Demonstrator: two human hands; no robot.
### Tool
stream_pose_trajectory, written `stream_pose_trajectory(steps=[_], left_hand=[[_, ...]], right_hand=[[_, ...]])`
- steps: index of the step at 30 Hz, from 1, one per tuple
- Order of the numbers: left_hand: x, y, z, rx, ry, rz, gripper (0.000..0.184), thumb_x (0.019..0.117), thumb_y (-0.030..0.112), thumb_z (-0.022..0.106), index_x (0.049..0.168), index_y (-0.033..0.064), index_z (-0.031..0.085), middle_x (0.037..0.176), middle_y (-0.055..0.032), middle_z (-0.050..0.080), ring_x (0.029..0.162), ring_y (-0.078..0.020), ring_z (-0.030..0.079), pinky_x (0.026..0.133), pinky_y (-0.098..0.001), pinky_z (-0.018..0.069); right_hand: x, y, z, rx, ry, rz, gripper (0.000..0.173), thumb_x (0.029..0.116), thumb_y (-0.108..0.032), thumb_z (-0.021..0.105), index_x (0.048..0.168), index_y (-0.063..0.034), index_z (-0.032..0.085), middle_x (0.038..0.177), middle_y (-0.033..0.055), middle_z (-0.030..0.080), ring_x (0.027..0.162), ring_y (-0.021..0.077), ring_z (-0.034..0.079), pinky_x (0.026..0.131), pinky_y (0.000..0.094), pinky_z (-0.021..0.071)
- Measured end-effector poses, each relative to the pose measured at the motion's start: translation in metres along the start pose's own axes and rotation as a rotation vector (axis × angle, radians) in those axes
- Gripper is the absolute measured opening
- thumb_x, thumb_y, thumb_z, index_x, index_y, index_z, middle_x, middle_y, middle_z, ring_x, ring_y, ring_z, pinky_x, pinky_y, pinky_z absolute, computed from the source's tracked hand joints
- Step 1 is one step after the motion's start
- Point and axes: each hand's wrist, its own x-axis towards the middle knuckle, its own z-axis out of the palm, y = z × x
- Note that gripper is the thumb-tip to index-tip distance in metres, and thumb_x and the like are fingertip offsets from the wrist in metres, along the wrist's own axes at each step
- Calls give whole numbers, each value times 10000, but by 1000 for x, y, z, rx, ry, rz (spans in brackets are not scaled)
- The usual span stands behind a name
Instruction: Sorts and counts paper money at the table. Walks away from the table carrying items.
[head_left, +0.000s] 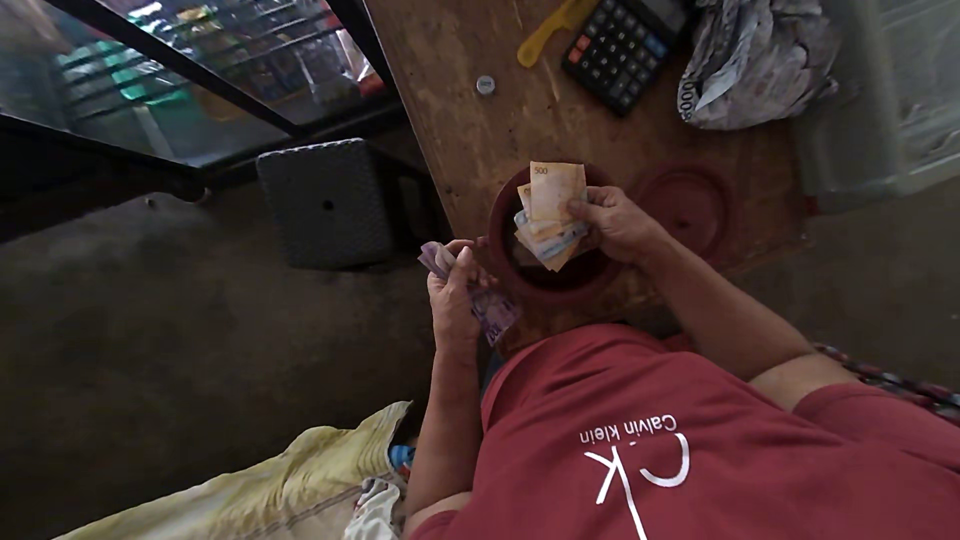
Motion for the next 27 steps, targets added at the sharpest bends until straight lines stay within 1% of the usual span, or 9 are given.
stream_pose_trajectory(steps=[5, 9, 14, 16, 19, 21, 23, 25, 27], left_hand=[[0, -2, 0, 6, -30, 7, 186, 1068, 180, 489, 1093, 117, 663, 635, 80, 553, 549, -32, 571, 612, -210, 563], [0, -4, -1, 10, -30, 18, 198, 1066, 175, 478, 1074, 113, 666, 645, 78, 564, 565, -38, 582, 623, -219, 569], [-2, -4, -5, 36, -19, 17, 192, 1068, 191, 482, 1098, 126, 660, 652, 82, 576, 575, -33, 590, 634, -225, 575], [-2, -5, -5, 39, -9, 17, 190, 1071, 190, 479, 1099, 128, 656, 662, 82, 580, 582, -30, 595, 629, -215, 572], [-1, -6, -6, 28, -12, 19, 193, 1071, 191, 477, 1096, 135, 660, 671, 84, 579, 585, -25, 585, 620, -206, 559], [-1, -7, -6, 26, -8, 17, 187, 1068, 189, 487, 1094, 133, 664, 672, 83, 581, 583, -26, 584, 620, -202, 557], [-1, -7, -5, 24, 0, 21, 183, 1065, 174, 486, 1085, 123, 661, 663, 80, 579, 578, -30, 587, 623, -209, 563], [0, -8, -5, 22, -4, 24, 189, 1067, 168, 478, 1090, 115, 658, 662, 77, 579, 575, -35, 588, 629, -216, 567], [0, -9, -6, 14, -3, 25, 190, 1069, 167, 475, 1086, 113, 657, 660, 76, 581, 572, -37, 591, 629, -214, 569]], right_hand=[[0, 3, 1, 84, -14, 56, 186, 1089, -100, 427, 1167, -33, 582, 957, 81, 729, 784, 177, 742, 666, 345, 644], [-2, 1, 0, 79, -4, 22, 187, 1078, -75, 438, 1202, -34, 573, 992, 79, 731, 818, 184, 747, 688, 360, 649], [-1, -8, -11, -67, 53, -225, 288, 1009, 37, 527, 1291, -21, 532, 1092, 62, 686, 925, 146, 721, 798, 330, 639], [1, -9, -16, -248, 89, -393, 265, 975, 35, 582, 1239, 19, 565, 1062, 56, 683, 924, 91, 702, 837, 275, 617], [6, -5, -17, -533, 115, -585, 179, 949, -10, 643, 1112, 39, 589, 989, 69, 670, 874, 38, 665, 809, 206, 574], [5, 0, -11, -725, 123, -629, 145, 975, -45, 628, 1092, 39, 613, 999, 114, 676, 878, 99, 663, 805, 249, 564], [3, 6, -6, -948, 85, -650, 142, 986, -27, 592, 1096, 47, 642, 1105, 177, 688, 994, 230, 687, 895, 369, 571], [4, 12, -1, -1123, 0, -638, 139, 941, 41, 604, 1070, 60, 650, 1152, 220, 667, 1080, 336, 674, 954, 472, 558], [3, 17, 4, -1230, -73, -606, 163, 904, 69, 636, 1065, 66, 668, 1118, 234, 674, 1064, 383, 676, 928, 516, 561]])
